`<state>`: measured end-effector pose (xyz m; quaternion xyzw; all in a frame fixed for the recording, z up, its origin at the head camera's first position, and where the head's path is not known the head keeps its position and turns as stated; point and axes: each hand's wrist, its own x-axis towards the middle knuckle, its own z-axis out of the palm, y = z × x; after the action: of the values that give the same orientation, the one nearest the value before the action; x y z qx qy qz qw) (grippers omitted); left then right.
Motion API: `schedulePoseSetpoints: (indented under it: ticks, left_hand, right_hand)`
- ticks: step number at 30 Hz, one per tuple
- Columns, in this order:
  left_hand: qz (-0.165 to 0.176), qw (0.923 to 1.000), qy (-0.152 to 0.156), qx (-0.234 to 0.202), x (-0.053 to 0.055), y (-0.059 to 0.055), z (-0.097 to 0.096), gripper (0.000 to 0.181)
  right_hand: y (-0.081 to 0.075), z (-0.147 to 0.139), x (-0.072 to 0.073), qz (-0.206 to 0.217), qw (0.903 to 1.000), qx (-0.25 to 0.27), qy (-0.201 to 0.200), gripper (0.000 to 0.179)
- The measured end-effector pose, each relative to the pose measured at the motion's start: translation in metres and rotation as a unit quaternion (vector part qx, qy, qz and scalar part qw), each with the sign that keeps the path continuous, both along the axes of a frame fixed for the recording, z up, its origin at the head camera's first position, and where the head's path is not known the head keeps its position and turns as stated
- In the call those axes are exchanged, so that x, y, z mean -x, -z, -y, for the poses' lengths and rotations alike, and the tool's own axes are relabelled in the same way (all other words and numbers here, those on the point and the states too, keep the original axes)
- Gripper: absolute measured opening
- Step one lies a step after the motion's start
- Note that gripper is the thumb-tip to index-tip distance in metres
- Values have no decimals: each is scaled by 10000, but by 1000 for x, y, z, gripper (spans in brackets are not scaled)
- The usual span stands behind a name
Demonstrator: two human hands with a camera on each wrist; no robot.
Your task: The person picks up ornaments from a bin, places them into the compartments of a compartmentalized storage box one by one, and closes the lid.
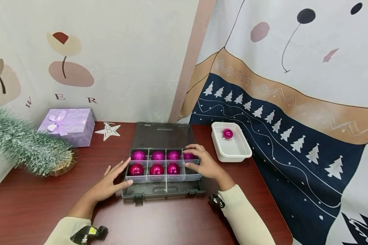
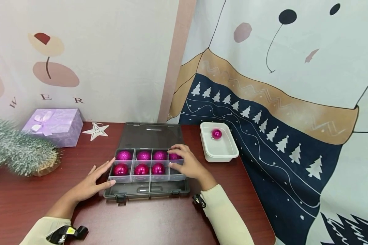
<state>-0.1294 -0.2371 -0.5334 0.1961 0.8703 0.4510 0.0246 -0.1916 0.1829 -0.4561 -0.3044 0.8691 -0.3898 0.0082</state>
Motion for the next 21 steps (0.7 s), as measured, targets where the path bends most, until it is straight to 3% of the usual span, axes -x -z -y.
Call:
schedulePoseSetpoints:
  ticks: [12, 21]
  left_hand:
    - [31, 10000, 2, 3, 0, -1, 0, 90]
    - [-132, 9999, -4, -14, -1, 4, 0, 89]
  right_hand:
    - [-15, -56, 28, -7, 9911, 979, 906, 40]
    - [-18, -97, 63, 476, 9665, 1415, 2089, 43]
